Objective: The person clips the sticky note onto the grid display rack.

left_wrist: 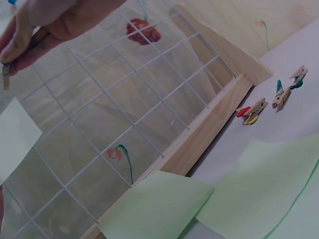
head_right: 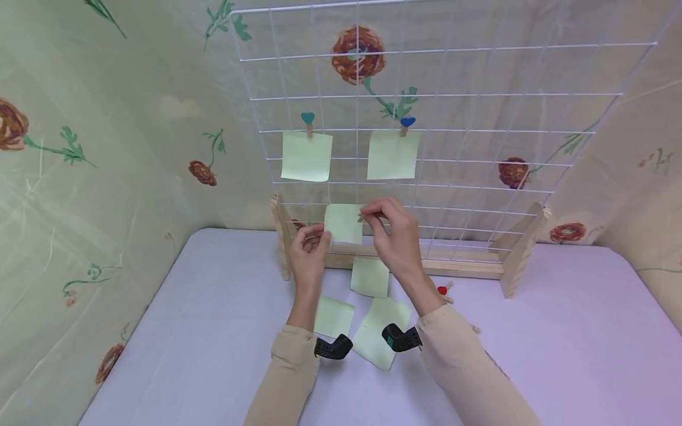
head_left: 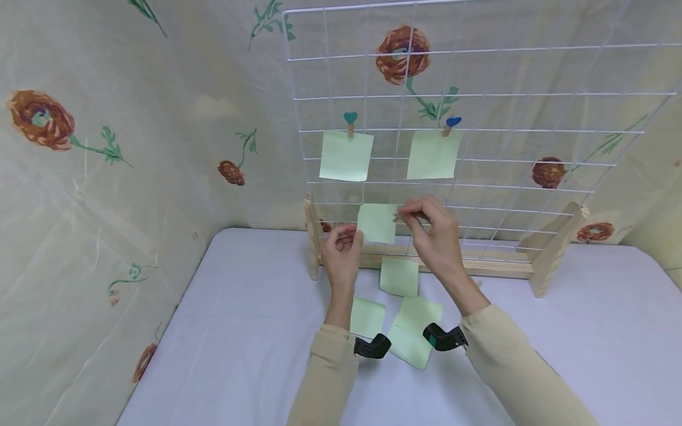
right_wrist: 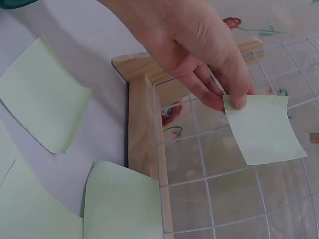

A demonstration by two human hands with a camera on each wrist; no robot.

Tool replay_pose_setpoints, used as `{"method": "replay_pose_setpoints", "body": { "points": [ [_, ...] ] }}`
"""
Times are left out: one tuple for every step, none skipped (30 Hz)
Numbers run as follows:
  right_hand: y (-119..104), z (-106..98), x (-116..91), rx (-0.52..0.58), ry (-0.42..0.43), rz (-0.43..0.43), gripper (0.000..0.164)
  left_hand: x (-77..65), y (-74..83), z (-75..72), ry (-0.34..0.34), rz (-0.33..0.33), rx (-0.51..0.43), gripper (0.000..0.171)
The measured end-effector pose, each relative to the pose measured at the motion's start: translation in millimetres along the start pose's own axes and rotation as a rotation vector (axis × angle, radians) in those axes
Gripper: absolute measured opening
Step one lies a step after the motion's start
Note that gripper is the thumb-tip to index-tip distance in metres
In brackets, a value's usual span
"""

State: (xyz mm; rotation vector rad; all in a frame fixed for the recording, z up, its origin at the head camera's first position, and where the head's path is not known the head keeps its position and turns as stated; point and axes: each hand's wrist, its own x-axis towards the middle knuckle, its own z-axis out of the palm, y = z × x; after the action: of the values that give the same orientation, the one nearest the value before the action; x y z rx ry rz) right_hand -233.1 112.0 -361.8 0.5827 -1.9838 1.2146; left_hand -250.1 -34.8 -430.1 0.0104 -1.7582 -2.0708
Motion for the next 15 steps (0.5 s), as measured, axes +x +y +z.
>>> {"method": "replay_pose_setpoints", "body": {
  "points": [
    [0, 0, 1, 0.0, -0.002, -0.001, 0.011, 0.0, 0.1, 0.0, -0.001, 0.0, 0.0, 0.018],
    [0, 1, 2, -0.001, -0.002, -0.003, 0.011, -0.1, 0.0, -0.1, -0.001, 0.0, -0.001, 0.018],
    [0, 2, 3, -0.003, -0.002, -0.007, 0.011, -0.2, -0.1, -0.1, -0.004, -0.001, -0.002, 0.018],
    [1, 3, 3, 0.0, -0.001, -0.011, 0.011, -0.3, -0.2, -0.2, -0.004, -0.002, -0.006, 0.018],
    [3, 4, 4, 0.003, -0.001, -0.016, 0.011, -0.4, -0.5, -0.3, -0.004, -0.006, -0.009, 0.019],
    [3, 4, 5, 0.003, -0.002, -0.022, 0.011, -0.4, -0.9, -0.3, -0.004, -0.01, -0.012, 0.019],
    [-1, 4, 7, 0.001, -0.003, -0.028, 0.011, -0.5, -1.0, -0.3, -0.003, -0.013, -0.014, 0.02],
    [-1, 5, 8, -0.001, -0.003, -0.035, 0.011, -0.6, -1.0, -0.5, -0.002, -0.016, -0.016, 0.02],
    [-1, 6, 9, -0.002, -0.005, -0.043, 0.01, -0.5, -0.9, -0.6, -0.002, -0.021, -0.014, 0.02],
    [1, 7, 10, -0.006, -0.007, -0.049, 0.01, -0.5, -0.9, -0.7, 0.0, -0.025, -0.013, 0.02],
    [3, 8, 11, -0.01, -0.009, -0.053, 0.01, -0.4, -0.7, -0.7, 0.001, -0.028, -0.007, 0.02],
    [6, 8, 11, -0.016, -0.014, -0.056, 0.009, -0.2, -0.7, -0.7, 0.002, -0.029, -0.004, 0.019],
    [9, 9, 12, -0.022, -0.018, -0.058, 0.009, -0.1, -0.5, -0.7, 0.002, -0.03, -0.001, 0.019],
    [14, 10, 12, -0.024, -0.022, -0.06, 0.009, 0.2, -0.4, -0.6, 0.002, -0.029, 0.002, 0.019],
    [18, 11, 12, -0.026, -0.026, -0.061, 0.009, 0.4, -0.2, -0.6, 0.002, -0.028, 0.003, 0.019]
  ]
}}
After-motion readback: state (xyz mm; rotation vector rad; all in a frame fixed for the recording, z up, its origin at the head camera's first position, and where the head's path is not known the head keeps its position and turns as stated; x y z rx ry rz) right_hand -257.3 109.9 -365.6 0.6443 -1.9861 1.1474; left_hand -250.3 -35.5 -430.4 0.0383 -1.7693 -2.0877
